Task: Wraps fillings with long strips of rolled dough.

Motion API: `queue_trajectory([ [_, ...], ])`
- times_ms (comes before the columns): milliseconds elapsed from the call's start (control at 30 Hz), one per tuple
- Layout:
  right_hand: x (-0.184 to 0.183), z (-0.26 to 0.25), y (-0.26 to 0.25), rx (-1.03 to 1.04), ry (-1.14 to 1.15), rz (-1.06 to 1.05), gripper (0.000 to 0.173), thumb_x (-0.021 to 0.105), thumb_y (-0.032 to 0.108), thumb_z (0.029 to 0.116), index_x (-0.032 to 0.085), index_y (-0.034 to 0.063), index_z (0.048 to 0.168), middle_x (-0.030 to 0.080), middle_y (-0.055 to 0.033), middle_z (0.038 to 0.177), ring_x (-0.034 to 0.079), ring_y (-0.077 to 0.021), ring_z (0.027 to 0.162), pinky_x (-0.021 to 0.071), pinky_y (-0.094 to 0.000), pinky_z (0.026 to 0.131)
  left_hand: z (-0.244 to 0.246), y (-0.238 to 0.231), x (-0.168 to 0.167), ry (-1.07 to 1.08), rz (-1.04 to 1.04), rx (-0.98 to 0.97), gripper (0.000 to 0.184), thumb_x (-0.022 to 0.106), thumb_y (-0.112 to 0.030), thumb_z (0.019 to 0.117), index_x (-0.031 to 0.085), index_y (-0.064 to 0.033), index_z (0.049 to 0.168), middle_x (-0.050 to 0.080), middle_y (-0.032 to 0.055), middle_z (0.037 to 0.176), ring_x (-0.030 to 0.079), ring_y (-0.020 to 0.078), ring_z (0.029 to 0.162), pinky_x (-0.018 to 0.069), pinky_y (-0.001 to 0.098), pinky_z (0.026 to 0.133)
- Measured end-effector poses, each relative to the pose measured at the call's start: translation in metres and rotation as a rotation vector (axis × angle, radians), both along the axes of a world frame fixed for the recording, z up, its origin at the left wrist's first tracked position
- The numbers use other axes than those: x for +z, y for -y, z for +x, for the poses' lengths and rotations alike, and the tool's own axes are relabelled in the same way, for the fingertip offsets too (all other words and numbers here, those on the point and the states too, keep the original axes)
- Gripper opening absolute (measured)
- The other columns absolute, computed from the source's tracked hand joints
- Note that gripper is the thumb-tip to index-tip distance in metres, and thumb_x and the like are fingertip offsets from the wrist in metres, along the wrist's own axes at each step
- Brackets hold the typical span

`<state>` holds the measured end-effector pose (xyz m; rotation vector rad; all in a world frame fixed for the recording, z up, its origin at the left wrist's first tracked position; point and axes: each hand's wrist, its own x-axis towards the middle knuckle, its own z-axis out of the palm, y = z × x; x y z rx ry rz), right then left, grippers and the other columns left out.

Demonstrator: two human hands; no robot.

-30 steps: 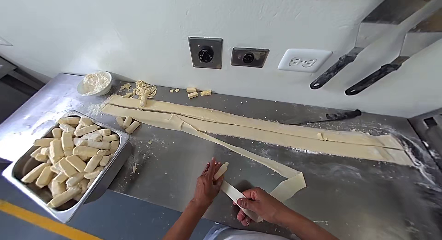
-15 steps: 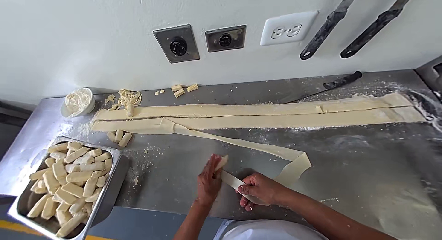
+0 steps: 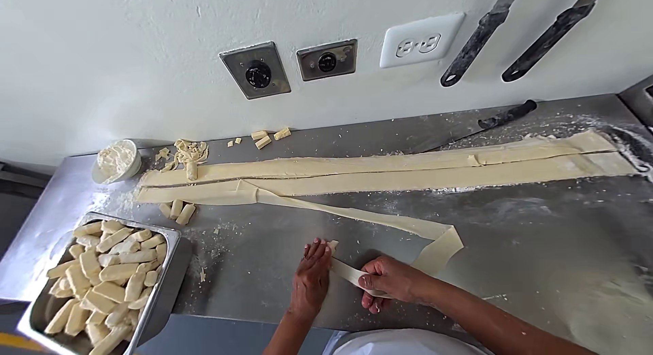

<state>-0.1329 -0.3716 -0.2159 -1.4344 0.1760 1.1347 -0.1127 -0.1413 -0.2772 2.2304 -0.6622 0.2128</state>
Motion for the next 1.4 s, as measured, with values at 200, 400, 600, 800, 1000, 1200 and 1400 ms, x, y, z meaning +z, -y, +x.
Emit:
queue_trajectory([
  [200, 0.001, 0.021, -0.022, 0.167, -0.113, 0.125, 0.027, 0.042, 0.011, 0.1094, 0.045, 0.0072, 0.136, 0.07, -0.0079, 0.091, 0.071, -0.0165, 0.074, 0.0595, -0.0324, 0.069, -0.013, 0.008, 0.019, -0.18, 0.012, 0.073, 0.023, 0.057, -0.001, 0.0926, 0.076, 0.0074, 0.104, 0.07, 0.0268, 0.12, 0.066, 0.0453, 0.118, 0.0491, 0.0569, 0.105],
  [400, 0.004, 0.032, -0.032, 0.244, 0.164, -0.035, 0.042, 0.059, 0.025, 0.1054, 0.051, 0.0001, 0.138, 0.065, -0.0156, 0.115, 0.067, -0.0196, 0.092, 0.0557, -0.0367, 0.081, -0.005, 0.004, 0.059, -0.783, -0.401, 0.278, 0.036, 0.071, 0.004, 0.0878, 0.059, 0.012, 0.122, 0.075, 0.0172, 0.11, 0.075, 0.019, 0.098, 0.0608, 0.0326, 0.089],
  [600, 0.033, 0.052, -0.041, 0.331, 0.626, -0.198, 0.043, 0.06, 0.033, 0.1042, 0.068, -0.0078, 0.113, 0.065, -0.0233, 0.111, 0.061, -0.0323, 0.106, 0.0473, -0.046, 0.097, 0.021, -0.019, 0.093, -1.206, -0.65, 0.145, 0.051, 0.075, 0.006, 0.0797, 0.056, 0.0063, 0.127, 0.075, 0.009, 0.106, 0.073, 0.0152, 0.096, 0.0604, 0.0315, 0.087],
  [800, 0.048, 0.08, -0.029, 0.478, 0.443, -0.138, 0.034, 0.053, 0.029, 0.1081, 0.067, -0.0025, 0.106, 0.057, -0.0051, 0.079, 0.049, -0.0092, 0.065, 0.0431, -0.0281, 0.063, 0.021, -0.033, 0.094, -1.197, -0.638, 0.182, 0.042, 0.07, 0.003, 0.0845, 0.057, 0.0057, 0.125, 0.073, 0.0062, 0.099, 0.072, 0.0136, 0.088, 0.0606, 0.0301, 0.082],
  [1000, 0.033, 0.109, -0.047, 0.604, 0.559, -0.267, 0.036, 0.053, 0.026, 0.1079, 0.066, -0.0024, 0.126, 0.064, -0.0215, 0.117, 0.061, -0.0303, 0.104, 0.0473, -0.049, 0.094, 0.019, -0.056, 0.099, -1.194, -1.025, 0.168, 0.045, 0.049, 0.003, 0.0963, 0.042, 0.0042, 0.141, 0.068, 0.0031, 0.098, 0.07, 0.0137, 0.088, 0.0593, 0.0312, 0.086],
  [1200, 0.053, 0.098, -0.076, 0.454, 0.935, -0.174, 0.08, 0.072, 0.016, 0.0893, 0.034, 0.0028, 0.159, 0.042, -0.018, 0.158, 0.039, -0.0307, 0.148, 0.0348, -0.0479, 0.12, 0.008, -0.053, 0.106, -1.193, -1.249, 0.064, 0.044, 0.047, 0.001, 0.0975, 0.041, 0.0022, 0.141, 0.068, 0.0008, 0.095, 0.07, 0.0132, 0.087, 0.0593, 0.0306, 0.087],
  [1400, 0.045, 0.059, -0.101, 0.275, 1.469, -0.047, 0.1, 0.086, 0.024, 0.0729, 0.036, -0.0103, 0.153, 0.066, -0.021, 0.132, 0.063, -0.0335, 0.125, 0.0425, -0.0457, 0.114, -0.001, -0.045, 0.107, -1.156, -1.291, -0.038, 0.025, 0.061, -0.028, 0.0977, 0.057, -0.0107, 0.115, 0.073, 0.0008, 0.094, 0.072, 0.0124, 0.086, 0.0606, 0.0307, 0.081],
])
